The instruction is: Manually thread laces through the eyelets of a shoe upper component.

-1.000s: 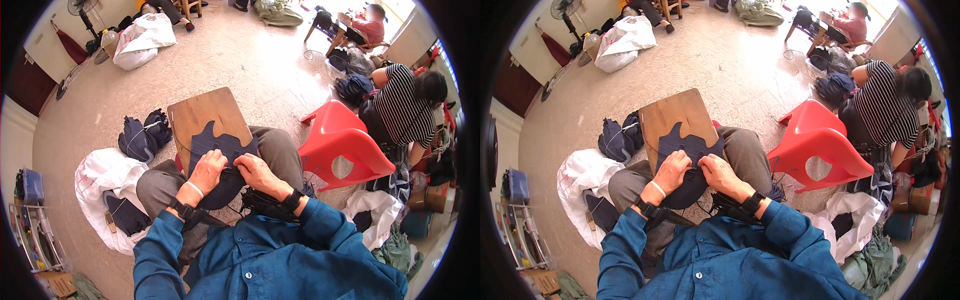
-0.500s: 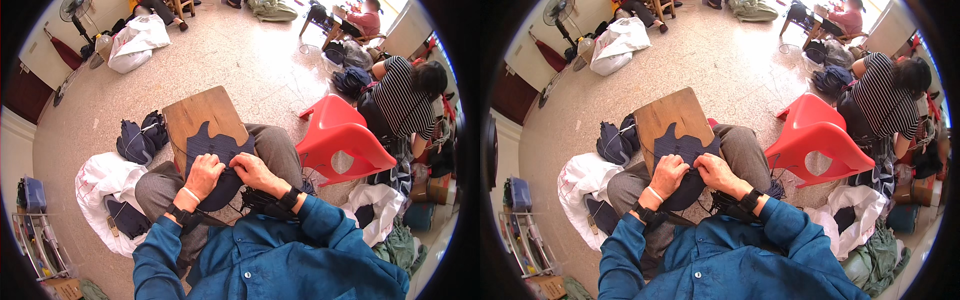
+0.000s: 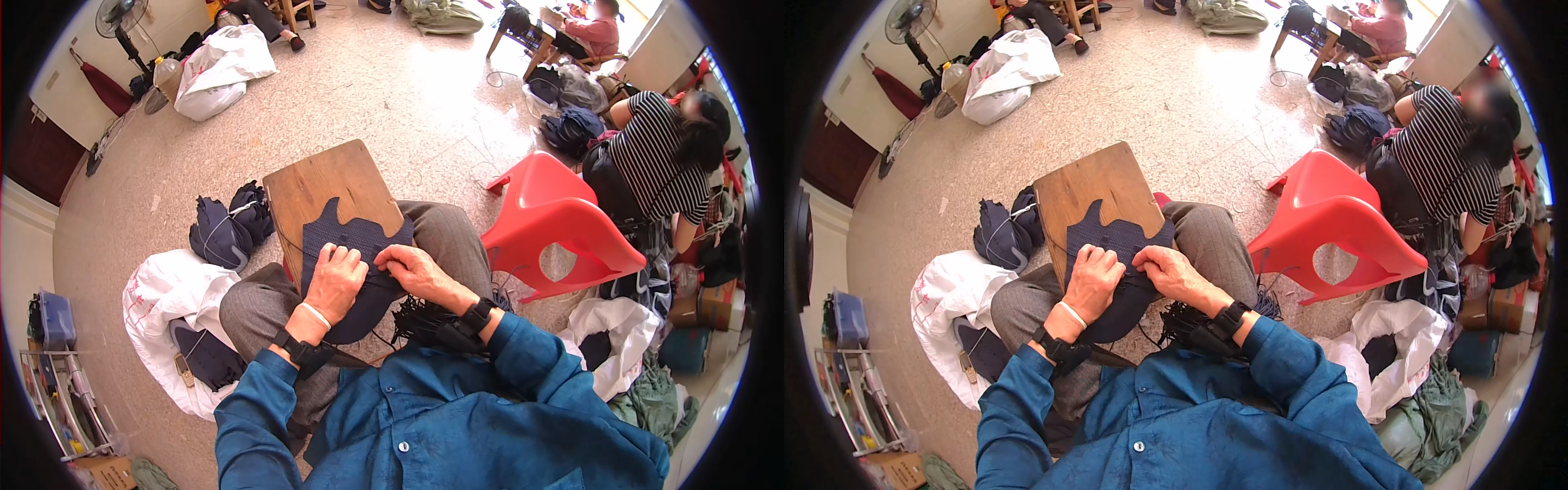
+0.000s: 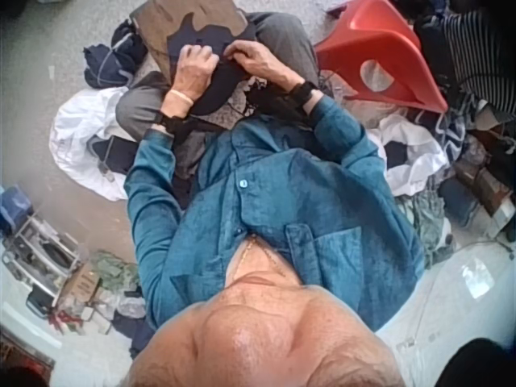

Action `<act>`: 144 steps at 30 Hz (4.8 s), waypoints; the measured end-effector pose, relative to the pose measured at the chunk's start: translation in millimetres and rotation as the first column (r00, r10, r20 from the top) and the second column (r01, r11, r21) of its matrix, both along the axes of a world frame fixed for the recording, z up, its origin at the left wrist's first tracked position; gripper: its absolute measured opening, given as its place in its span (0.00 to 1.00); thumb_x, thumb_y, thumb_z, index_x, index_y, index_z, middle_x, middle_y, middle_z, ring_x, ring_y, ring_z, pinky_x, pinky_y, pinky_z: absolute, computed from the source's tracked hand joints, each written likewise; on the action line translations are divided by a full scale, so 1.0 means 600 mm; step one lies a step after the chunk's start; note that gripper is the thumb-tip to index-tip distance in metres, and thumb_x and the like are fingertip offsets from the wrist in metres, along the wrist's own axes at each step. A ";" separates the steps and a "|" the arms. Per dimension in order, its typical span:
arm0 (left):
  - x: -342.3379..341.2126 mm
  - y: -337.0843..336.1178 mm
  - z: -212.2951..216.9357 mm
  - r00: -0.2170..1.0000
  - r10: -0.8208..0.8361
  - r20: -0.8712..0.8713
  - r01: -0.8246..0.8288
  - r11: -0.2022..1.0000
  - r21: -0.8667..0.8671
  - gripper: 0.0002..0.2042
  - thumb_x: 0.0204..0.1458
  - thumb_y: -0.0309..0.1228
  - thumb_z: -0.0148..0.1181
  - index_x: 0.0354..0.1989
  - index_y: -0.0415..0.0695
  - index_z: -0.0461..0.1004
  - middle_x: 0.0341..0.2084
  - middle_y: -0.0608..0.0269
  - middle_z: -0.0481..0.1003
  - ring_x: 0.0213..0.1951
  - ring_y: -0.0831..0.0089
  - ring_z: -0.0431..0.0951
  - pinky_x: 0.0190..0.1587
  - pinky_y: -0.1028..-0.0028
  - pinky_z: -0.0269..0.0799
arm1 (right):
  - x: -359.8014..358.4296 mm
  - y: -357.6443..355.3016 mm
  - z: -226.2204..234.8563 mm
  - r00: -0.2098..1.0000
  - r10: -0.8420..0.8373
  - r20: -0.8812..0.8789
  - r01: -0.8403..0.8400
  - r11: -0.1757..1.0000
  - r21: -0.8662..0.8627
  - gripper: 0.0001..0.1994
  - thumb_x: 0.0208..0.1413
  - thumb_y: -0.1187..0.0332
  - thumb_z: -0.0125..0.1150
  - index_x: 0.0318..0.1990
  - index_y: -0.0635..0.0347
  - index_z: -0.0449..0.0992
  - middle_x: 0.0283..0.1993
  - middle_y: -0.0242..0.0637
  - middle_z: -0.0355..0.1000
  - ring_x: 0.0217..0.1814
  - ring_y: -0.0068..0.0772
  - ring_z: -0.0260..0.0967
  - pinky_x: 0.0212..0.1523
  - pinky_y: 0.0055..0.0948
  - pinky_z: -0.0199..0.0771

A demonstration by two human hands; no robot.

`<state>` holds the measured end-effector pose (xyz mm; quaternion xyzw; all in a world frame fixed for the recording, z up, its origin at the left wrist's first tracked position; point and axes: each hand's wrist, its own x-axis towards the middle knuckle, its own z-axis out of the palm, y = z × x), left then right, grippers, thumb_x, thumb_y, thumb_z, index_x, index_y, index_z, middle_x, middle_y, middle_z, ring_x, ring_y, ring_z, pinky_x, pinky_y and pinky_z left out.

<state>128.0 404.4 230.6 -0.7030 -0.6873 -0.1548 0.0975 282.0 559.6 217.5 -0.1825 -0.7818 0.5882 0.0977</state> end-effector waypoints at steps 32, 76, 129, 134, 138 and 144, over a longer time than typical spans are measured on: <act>-0.162 -0.179 0.040 0.860 0.509 0.001 -0.509 0.860 0.044 0.02 0.52 0.25 0.61 0.32 0.44 0.74 0.31 0.59 0.68 0.42 0.59 0.72 0.56 0.58 0.62 | 0.000 -0.012 0.006 0.990 0.075 -0.116 -0.032 0.941 0.337 0.06 0.58 0.77 0.61 0.42 0.65 0.76 0.35 0.40 0.73 0.35 0.33 0.74 0.39 0.31 0.76; -0.300 0.012 -0.108 0.333 0.464 0.821 -0.836 0.548 0.029 0.06 0.55 0.28 0.66 0.32 0.37 0.81 0.21 0.60 0.80 0.24 0.73 0.79 0.32 0.71 0.74 | -0.016 -0.031 0.064 0.979 -0.202 0.014 0.159 0.728 -0.667 0.11 0.65 0.76 0.44 0.50 0.66 0.71 0.33 0.31 0.69 0.25 0.16 0.61 0.30 0.22 0.75; -0.112 -0.022 0.002 0.916 0.016 0.400 0.019 0.996 -0.084 0.02 0.52 0.28 0.65 0.30 0.46 0.78 0.28 0.61 0.74 0.37 0.58 0.77 0.42 0.61 0.69 | -0.073 -0.040 0.004 0.990 0.143 -0.007 -0.130 0.920 0.370 0.13 0.60 0.72 0.57 0.52 0.61 0.74 0.36 0.51 0.79 0.42 0.56 0.78 0.39 0.49 0.78; -0.105 -0.034 -0.003 0.892 0.072 0.447 -0.060 0.997 -0.042 0.02 0.52 0.25 0.62 0.33 0.42 0.79 0.32 0.59 0.73 0.39 0.57 0.76 0.43 0.63 0.71 | -0.053 -0.049 0.021 0.999 0.053 -0.005 -0.042 0.835 0.549 0.13 0.57 0.68 0.65 0.48 0.60 0.75 0.44 0.45 0.74 0.40 0.54 0.77 0.38 0.47 0.79; -0.105 -0.041 -0.006 0.892 0.066 0.447 -0.058 0.998 -0.031 0.03 0.51 0.24 0.62 0.34 0.41 0.79 0.32 0.57 0.73 0.39 0.56 0.76 0.44 0.63 0.72 | -0.057 -0.049 0.018 0.996 0.092 -0.019 -0.066 0.827 0.558 0.15 0.56 0.65 0.67 0.48 0.60 0.75 0.45 0.42 0.69 0.40 0.52 0.77 0.37 0.45 0.79; -0.100 -0.031 0.005 0.895 0.057 0.442 -0.054 0.998 -0.019 0.04 0.50 0.19 0.62 0.34 0.40 0.78 0.31 0.55 0.72 0.37 0.54 0.75 0.43 0.62 0.72 | -0.063 -0.052 0.014 0.998 0.059 -0.020 -0.037 0.821 0.569 0.18 0.55 0.64 0.70 0.50 0.60 0.75 0.47 0.41 0.70 0.43 0.50 0.77 0.38 0.43 0.80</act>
